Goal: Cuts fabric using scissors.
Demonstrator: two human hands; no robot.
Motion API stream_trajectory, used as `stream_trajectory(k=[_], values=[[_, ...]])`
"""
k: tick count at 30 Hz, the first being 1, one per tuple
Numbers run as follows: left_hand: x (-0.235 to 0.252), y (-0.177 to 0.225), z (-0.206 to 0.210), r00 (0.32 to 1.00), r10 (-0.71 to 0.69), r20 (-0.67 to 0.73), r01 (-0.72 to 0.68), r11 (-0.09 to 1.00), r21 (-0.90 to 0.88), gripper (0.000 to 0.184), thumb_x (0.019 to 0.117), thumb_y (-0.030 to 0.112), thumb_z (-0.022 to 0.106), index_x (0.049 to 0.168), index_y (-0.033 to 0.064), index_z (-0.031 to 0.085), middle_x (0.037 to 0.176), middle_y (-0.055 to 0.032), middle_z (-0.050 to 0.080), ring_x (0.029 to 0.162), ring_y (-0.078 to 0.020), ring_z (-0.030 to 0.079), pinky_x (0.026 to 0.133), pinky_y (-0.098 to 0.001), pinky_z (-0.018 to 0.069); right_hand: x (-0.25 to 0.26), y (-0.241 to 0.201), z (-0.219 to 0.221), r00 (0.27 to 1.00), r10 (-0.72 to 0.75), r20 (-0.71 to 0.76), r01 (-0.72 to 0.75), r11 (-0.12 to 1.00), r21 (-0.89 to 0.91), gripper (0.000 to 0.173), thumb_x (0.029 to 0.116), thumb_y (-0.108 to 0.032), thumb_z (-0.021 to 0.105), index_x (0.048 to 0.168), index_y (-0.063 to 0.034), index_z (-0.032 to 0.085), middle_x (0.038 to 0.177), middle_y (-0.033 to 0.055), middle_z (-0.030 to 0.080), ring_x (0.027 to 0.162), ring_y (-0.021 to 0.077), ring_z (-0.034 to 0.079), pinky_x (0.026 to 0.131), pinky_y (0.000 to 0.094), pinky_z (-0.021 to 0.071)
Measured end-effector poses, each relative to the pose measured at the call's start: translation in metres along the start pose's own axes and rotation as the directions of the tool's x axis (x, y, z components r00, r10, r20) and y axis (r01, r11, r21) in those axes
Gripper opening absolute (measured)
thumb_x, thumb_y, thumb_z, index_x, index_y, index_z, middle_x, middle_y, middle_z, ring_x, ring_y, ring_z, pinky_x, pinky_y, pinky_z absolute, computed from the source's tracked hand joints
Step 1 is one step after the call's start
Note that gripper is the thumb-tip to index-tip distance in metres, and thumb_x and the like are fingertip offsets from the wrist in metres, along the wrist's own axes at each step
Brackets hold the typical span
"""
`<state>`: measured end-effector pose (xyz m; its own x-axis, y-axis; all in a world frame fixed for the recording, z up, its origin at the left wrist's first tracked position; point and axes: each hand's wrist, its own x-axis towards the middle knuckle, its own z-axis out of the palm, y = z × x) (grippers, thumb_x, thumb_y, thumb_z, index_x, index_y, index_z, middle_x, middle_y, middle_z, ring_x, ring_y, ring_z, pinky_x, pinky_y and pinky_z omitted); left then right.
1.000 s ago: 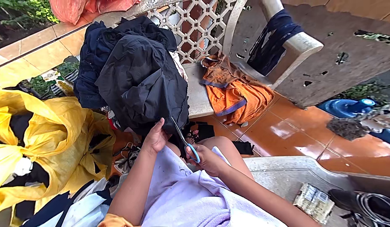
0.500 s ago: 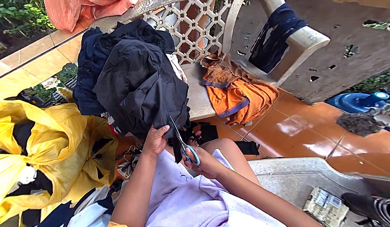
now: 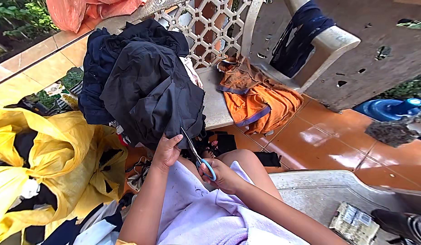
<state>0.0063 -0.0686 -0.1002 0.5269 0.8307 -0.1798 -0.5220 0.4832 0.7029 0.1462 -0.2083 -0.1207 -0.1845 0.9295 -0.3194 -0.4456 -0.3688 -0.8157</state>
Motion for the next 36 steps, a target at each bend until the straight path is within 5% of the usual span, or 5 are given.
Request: stream_trajectory(k=[7, 25, 36], values=[[-0.0018, -0.0053, -0.0006, 0.999, -0.026, 0.028, 0.026, 0.999, 0.026, 0.037, 0.0845, -0.014, 0.06, 0.115, 0.0047, 0.052, 0.1, -0.0091, 0.072, 0.09, -0.0187, 0.072, 0.083, -0.037, 0.0616, 0.0075, -0.0076, 0.0048, 1.0, 0.021, -0.019, -0.021, 1.0, 0.014, 0.02, 0.1021, -0.027, 0.05, 0.089, -0.0127, 0.056, 0.061, -0.0088, 0.053, 0.044, -0.0033, 0.041, 0.042, 0.0117, 0.0327], [-0.0039, -0.0075, -0.0003, 0.999, -0.027, 0.045, 0.027, 1.0, 0.011, 0.038, 0.0862, -0.014, 0.061, 0.117, 0.0055, 0.051, 0.102, -0.0091, 0.072, 0.093, -0.0194, 0.073, 0.085, -0.0381, 0.0615, 0.0061, -0.0074, -0.0016, 0.998, 0.038, 0.052, -0.039, 0.999, 0.027, 0.025, 0.1018, -0.034, 0.05, 0.089, -0.0134, 0.055, 0.06, -0.009, 0.052, 0.042, -0.0038, 0.04, 0.041, 0.0111, 0.0321], [-0.0036, -0.0081, 0.0036, 1.0, -0.021, 0.014, 0.021, 0.999, 0.027, 0.036, 0.0894, -0.015, 0.057, 0.118, 0.0058, 0.049, 0.102, -0.0086, 0.072, 0.093, -0.0189, 0.072, 0.085, -0.0375, 0.0611, 0.0086, -0.003, 0.0064, 1.0, -0.002, -0.025, 0.003, 0.998, 0.065, 0.02, 0.1001, -0.029, 0.052, 0.087, -0.0142, 0.055, 0.061, -0.0097, 0.053, 0.045, -0.0037, 0.043, 0.043, 0.0118, 0.0346]])
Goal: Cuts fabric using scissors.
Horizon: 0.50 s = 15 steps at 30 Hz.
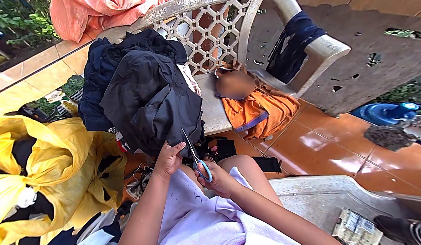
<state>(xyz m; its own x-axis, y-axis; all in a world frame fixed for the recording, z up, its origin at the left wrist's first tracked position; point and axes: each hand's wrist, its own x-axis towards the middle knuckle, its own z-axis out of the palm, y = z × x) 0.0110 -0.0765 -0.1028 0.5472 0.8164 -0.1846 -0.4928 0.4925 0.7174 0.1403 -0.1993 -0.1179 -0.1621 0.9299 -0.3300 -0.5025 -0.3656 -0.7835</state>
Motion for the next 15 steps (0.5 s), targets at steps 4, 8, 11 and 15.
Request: stream_trajectory(k=[4, 8, 11, 15], values=[[-0.0004, -0.0007, 0.0003, 1.0, 0.001, -0.004, -0.001, 1.0, -0.008, 0.037, 0.0887, -0.015, 0.057, 0.117, 0.0064, 0.049, 0.101, -0.0082, 0.072, 0.092, -0.0185, 0.072, 0.084, -0.0373, 0.0614, -0.0021, -0.0005, 0.0026, 1.0, 0.008, -0.019, -0.008, 1.0, 0.02, 0.019, 0.0993, -0.027, 0.053, 0.086, -0.0136, 0.056, 0.06, -0.0087, 0.053, 0.044, -0.0032, 0.043, 0.042, 0.0118, 0.0344], [-0.0008, -0.0009, -0.0021, 1.0, 0.008, 0.004, -0.008, 1.0, -0.01, 0.037, 0.0877, -0.014, 0.058, 0.118, 0.0057, 0.05, 0.101, -0.0088, 0.072, 0.092, -0.0195, 0.073, 0.084, -0.0381, 0.0614, -0.0031, 0.0011, 0.0011, 1.0, 0.022, -0.009, -0.022, 0.999, 0.038, 0.019, 0.0975, -0.028, 0.056, 0.085, -0.014, 0.056, 0.06, -0.0087, 0.053, 0.044, -0.0031, 0.044, 0.042, 0.0116, 0.0352], [-0.0015, -0.0002, -0.0043, 1.0, 0.012, 0.016, -0.011, 1.0, -0.017, 0.038, 0.087, -0.013, 0.061, 0.118, 0.0057, 0.05, 0.102, -0.0092, 0.072, 0.093, -0.0198, 0.073, 0.085, -0.0388, 0.0615, -0.0043, -0.0007, -0.0017, 0.999, 0.027, 0.023, -0.028, 0.999, 0.045, 0.02, 0.0994, -0.028, 0.055, 0.087, -0.0135, 0.057, 0.06, -0.0085, 0.052, 0.044, -0.0033, 0.043, 0.042, 0.0112, 0.0347], [-0.0025, 0.001, -0.0054, 0.999, 0.009, 0.034, -0.009, 1.0, -0.008, 0.039, 0.0858, -0.014, 0.062, 0.117, 0.005, 0.05, 0.102, -0.0091, 0.072, 0.093, -0.0197, 0.073, 0.085, -0.0384, 0.0614, -0.0047, -0.0054, -0.0042, 0.997, 0.03, 0.069, -0.03, 0.999, 0.009, 0.023, 0.1013, -0.033, 0.051, 0.09, -0.0135, 0.055, 0.062, -0.0089, 0.053, 0.043, -0.0044, 0.041, 0.042, 0.0104, 0.0334]])
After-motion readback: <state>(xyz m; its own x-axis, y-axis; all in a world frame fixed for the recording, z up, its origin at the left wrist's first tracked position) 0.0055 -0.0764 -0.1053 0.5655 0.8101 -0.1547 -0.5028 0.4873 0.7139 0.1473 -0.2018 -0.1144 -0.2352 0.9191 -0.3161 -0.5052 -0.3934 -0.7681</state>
